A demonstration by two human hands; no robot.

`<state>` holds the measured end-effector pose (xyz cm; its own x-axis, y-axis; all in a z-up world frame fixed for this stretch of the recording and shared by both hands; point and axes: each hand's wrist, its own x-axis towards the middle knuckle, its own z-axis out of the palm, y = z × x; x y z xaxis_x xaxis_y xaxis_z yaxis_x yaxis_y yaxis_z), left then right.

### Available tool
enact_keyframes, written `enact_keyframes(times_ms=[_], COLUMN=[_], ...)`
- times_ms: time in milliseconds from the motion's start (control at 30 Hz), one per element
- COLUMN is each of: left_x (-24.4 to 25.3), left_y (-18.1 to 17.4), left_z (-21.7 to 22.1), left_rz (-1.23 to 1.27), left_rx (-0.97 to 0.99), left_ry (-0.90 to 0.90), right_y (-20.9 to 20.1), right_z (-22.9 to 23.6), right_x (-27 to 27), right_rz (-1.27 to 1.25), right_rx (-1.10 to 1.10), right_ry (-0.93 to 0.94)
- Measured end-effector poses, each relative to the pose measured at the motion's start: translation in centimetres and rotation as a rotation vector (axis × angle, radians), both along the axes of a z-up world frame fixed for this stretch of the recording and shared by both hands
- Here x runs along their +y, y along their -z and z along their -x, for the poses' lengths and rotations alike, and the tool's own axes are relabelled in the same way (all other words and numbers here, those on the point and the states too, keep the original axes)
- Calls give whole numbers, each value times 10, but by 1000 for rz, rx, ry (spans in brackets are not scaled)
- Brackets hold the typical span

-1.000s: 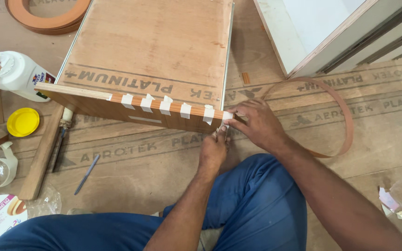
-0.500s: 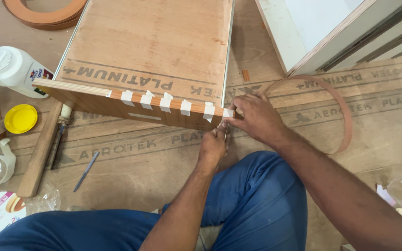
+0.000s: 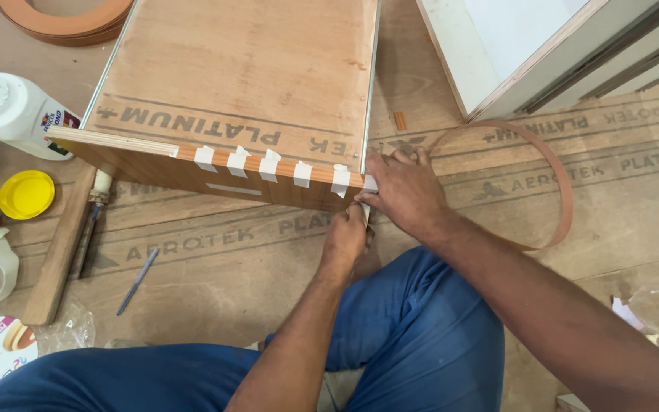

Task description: The person applies a long strip of wooden edge banding to the edge of a wooden box. They then use masking tape to secure the banding in place along the edge.

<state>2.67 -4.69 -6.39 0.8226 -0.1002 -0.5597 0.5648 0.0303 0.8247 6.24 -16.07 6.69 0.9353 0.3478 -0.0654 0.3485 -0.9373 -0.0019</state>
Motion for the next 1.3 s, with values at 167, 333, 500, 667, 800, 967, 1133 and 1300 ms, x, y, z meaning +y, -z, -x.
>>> enact_keyframes(times_ms=[167,333,500,667,800,967,1133,1300], left_x=[-1,45,86,80,81,88,88,73], left_y=[44,5,-14,-72,-118,-126,-108,-97], left_z=[-2,37,55,40,19,-16,-15,-19], left_rz=[78,-788,-1043,-971,-931,-1036,-1018,-986], left_rx=[-23,-305,-699,-326,-882,-977,-928,-911], left_ry=[199,358,322,426,83,202,333,458], right_y=[4,6,-3,4,9,23,47,54], right_z=[5,7,18,4,6,3,8,11], right_x=[-1,-5,-9,-13,-19,-37,-58,-59], right_rz=[-82,-64,-510,-679,-732,-753,-779,-802], right_rx=[13,-6,-24,-2,62,61,117,125], right_ry=[20,5,37,-8,0,-39,-125,-122])
